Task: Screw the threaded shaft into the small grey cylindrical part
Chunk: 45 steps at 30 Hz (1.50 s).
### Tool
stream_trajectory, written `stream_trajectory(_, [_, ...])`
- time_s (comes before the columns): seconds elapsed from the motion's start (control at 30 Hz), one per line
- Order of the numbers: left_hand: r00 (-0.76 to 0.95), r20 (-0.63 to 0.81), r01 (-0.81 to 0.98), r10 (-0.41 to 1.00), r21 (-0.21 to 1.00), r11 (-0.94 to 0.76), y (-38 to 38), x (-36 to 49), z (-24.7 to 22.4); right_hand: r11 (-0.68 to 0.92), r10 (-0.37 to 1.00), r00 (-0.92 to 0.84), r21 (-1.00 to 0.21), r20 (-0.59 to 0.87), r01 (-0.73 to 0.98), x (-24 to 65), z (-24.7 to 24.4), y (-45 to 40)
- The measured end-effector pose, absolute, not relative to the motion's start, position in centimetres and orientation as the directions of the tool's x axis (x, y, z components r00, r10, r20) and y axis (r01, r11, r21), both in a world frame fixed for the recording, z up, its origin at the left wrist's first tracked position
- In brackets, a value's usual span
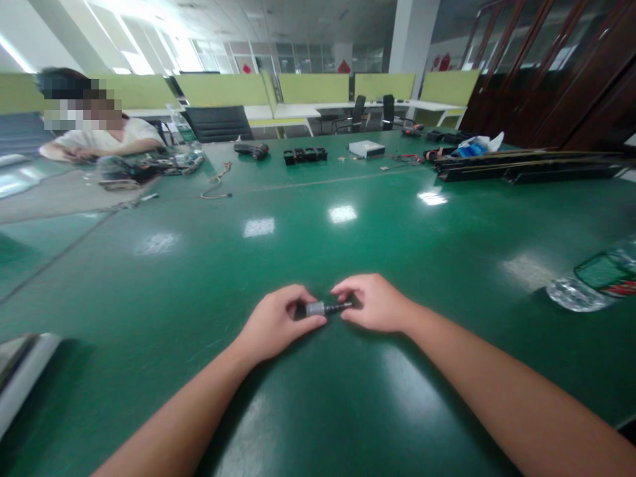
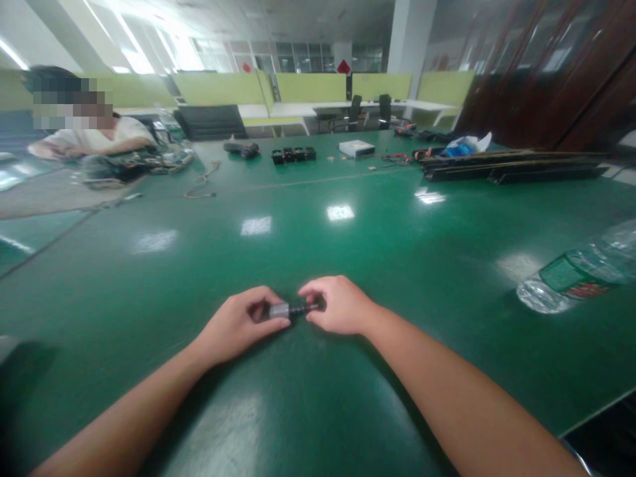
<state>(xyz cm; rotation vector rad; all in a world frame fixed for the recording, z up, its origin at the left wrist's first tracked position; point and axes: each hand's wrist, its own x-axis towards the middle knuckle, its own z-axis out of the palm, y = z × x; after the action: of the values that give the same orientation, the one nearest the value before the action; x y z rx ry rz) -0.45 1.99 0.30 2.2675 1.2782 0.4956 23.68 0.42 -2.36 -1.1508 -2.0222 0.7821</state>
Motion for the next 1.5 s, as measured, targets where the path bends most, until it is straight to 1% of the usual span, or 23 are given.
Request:
stream_trajectory(0.27, [0.494, 0.079, 0.689, 0.866, 0.572, -0.446, 1.96, -0.43, 0.28, 0.499, 0.856, -0.424, -0.686, 0.295, 0.531, 23.6, -1.91, 0.47])
stream_trajectory(0.67, [0.493, 0.073, 0.694, 0.867, 0.568, -0.442, 1.99, -0.49, 0.17, 0.521, 0.843, -0.453, -0.652, 0.29, 0.551, 23.57, -1.68, 0.43])
stream_trajectory(1.1, [0.479, 0.061, 0.708, 0.876, 0.563, -0.426, 1.95, -0.4, 0.19, 0.518, 0.841, -0.467, -0.656, 0.274, 0.549, 23.65, -1.68, 0.42])
stream_trajectory(1.23, [0.477, 0.064, 0.713, 0.877, 0.555, -0.428, 1.95, -0.42, 0.19, 0.529, 0.834, -0.48, -0.64, 0.271, 0.558, 23.59, -1.57, 0.33])
stream_trajectory(1.5, [0.484, 0.068, 0.695, 0.873, 0.576, -0.43, 1.9, -0.39, 0.31, 0.551, 0.821, -0.504, -0.6, 0.267, 0.58, 23.15, -1.27, -0.09])
